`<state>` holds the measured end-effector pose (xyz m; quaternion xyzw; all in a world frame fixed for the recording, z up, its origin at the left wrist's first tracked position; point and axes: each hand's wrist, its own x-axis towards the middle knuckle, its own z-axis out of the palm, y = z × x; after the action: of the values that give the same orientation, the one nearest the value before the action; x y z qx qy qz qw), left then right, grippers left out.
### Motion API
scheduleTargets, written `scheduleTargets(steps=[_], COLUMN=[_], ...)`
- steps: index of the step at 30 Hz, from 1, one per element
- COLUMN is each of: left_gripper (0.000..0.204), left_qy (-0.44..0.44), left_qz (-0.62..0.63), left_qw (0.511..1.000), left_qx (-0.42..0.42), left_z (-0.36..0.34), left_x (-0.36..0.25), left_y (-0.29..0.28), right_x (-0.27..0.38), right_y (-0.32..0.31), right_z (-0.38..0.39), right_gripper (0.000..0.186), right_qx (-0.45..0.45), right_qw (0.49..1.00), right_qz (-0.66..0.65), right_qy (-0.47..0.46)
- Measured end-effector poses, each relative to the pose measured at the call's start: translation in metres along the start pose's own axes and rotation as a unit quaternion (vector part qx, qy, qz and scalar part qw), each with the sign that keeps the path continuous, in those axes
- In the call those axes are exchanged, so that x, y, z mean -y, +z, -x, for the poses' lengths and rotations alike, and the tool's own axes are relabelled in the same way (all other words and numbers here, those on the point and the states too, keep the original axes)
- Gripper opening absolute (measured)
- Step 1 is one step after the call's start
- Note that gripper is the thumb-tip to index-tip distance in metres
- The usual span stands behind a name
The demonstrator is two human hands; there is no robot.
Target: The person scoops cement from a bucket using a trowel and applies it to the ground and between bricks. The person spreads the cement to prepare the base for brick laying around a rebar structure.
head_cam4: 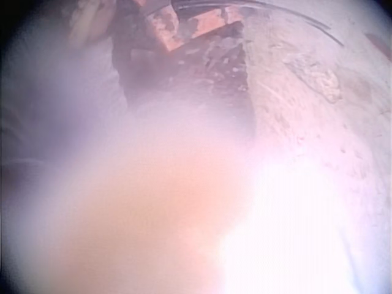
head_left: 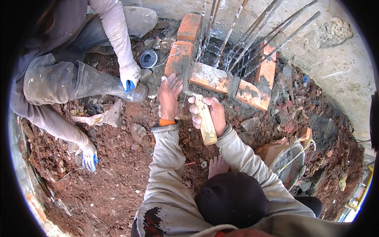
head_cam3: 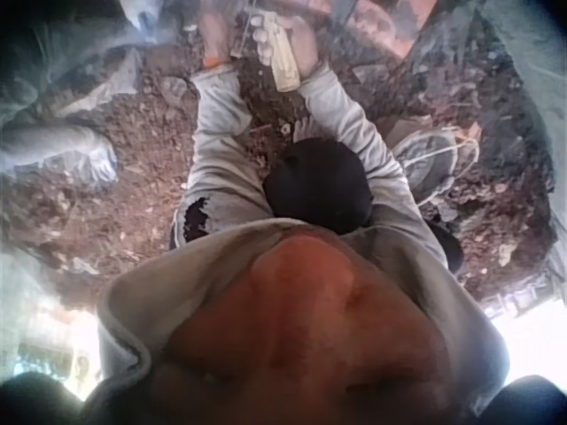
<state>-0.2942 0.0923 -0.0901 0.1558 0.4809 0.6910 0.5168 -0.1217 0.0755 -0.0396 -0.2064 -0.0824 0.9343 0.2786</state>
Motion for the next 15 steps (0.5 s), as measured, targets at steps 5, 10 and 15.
scheduleTargets(steps=[5, 10, 15], left_gripper=[0.061, 0.058, 0.056], left_qy=[0.006, 0.001, 0.062], left_qz=[-0.031, -0.046, -0.141], left_qw=[0.999, 0.999, 0.987], left_qx=[0.020, 0.019, -0.042], left_z=[0.000, 0.006, -0.008], left_x=[-0.005, -0.004, -0.016], left_y=[0.010, 0.006, 0.007], right_x=[-0.003, 0.002, 0.014], right_y=[0.003, 0.006, 0.010], right_z=[-0.002, 0.006, 0.005], right_gripper=[0.042, 0.043, 0.044], right_qx=[-0.011, -0.004, 0.032], right_qw=[0.999, 1.000, 0.999], right_qz=[0.008, -0.012, 0.007], right_qy=[-0.035, -0.023, -0.015])
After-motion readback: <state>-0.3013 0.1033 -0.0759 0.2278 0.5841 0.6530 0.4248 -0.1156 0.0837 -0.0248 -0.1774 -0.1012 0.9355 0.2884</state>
